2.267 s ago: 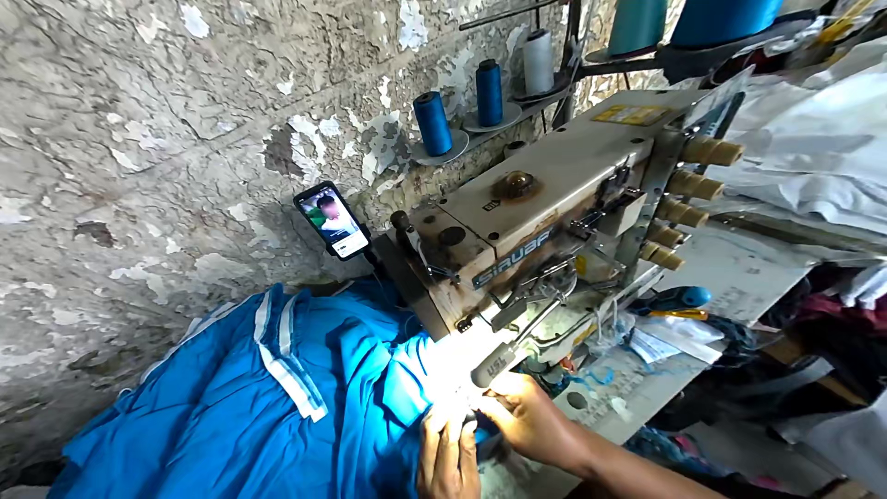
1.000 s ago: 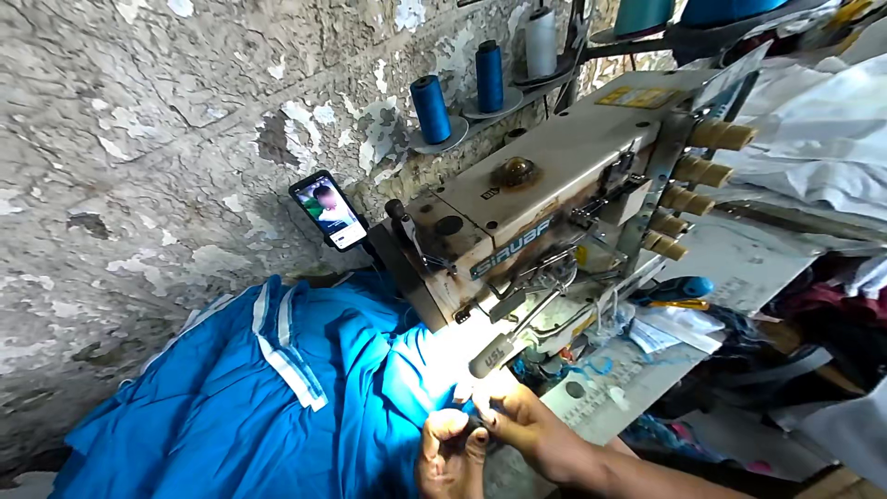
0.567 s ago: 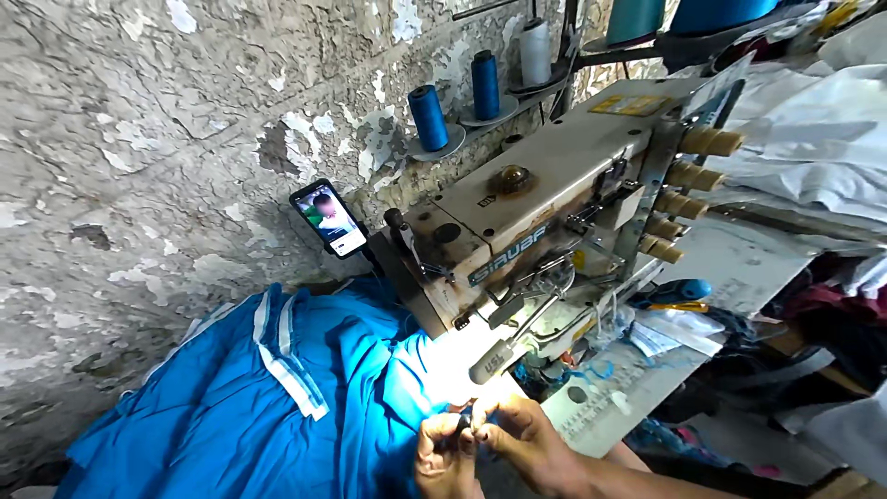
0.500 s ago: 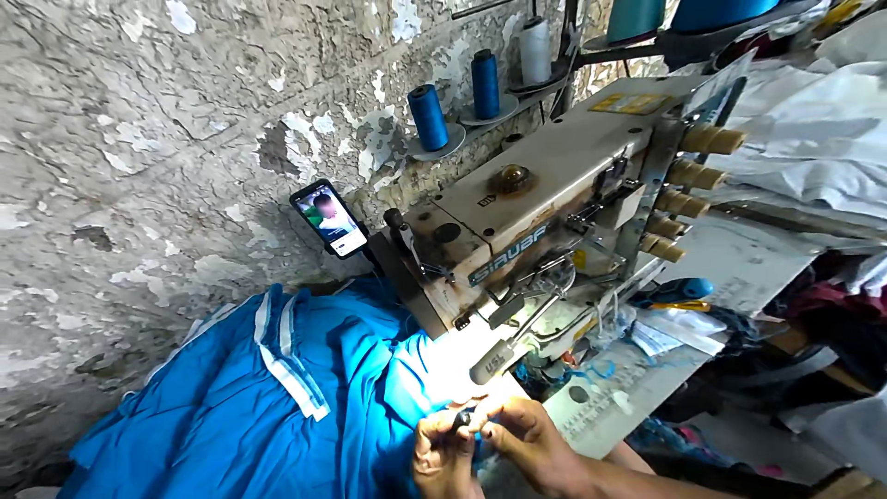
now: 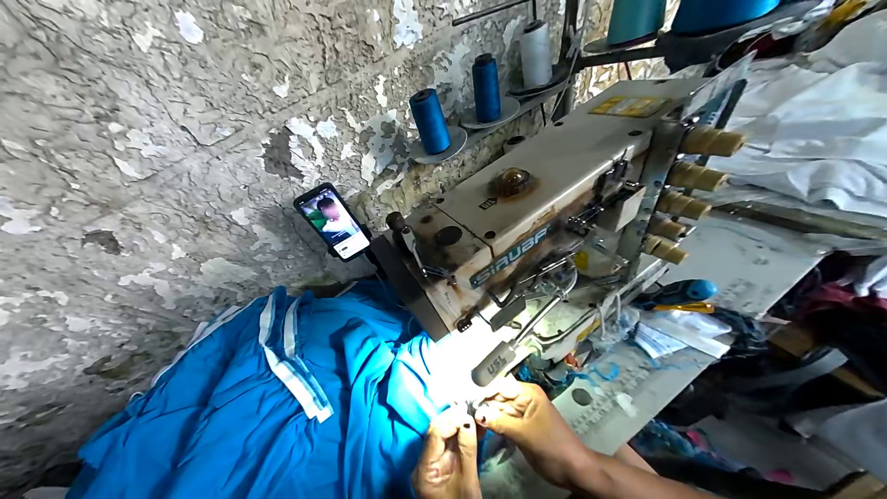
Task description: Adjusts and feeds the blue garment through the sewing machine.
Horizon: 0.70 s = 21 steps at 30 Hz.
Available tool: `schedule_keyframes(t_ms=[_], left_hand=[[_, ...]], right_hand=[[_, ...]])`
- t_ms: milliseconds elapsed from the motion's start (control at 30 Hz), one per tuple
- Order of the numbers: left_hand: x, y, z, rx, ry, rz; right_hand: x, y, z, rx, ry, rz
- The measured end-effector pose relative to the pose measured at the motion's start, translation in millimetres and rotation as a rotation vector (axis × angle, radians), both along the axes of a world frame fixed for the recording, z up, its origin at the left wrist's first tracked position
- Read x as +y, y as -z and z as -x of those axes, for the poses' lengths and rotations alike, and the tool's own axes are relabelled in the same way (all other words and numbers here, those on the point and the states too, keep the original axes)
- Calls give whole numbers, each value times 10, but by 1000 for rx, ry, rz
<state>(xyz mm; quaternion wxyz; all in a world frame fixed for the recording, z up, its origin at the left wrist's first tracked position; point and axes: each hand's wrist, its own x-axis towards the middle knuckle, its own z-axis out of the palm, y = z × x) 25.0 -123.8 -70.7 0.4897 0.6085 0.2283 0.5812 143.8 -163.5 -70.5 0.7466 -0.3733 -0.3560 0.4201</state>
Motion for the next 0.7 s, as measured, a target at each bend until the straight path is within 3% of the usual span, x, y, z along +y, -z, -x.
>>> schedule_keyframes(t_ms=[267, 500, 600, 700], left_hand=[[88, -135, 81, 228, -98, -116], [118, -66, 9, 649, -415, -597], [130, -84, 31, 696, -370, -570], [167, -15, 32, 569, -268, -469]], right_hand=[[38, 165, -19, -306, 148, -224], [71, 224, -1, -423, 244, -225], [69, 250, 11, -526, 322, -200], [65, 230, 41, -559, 355, -185]])
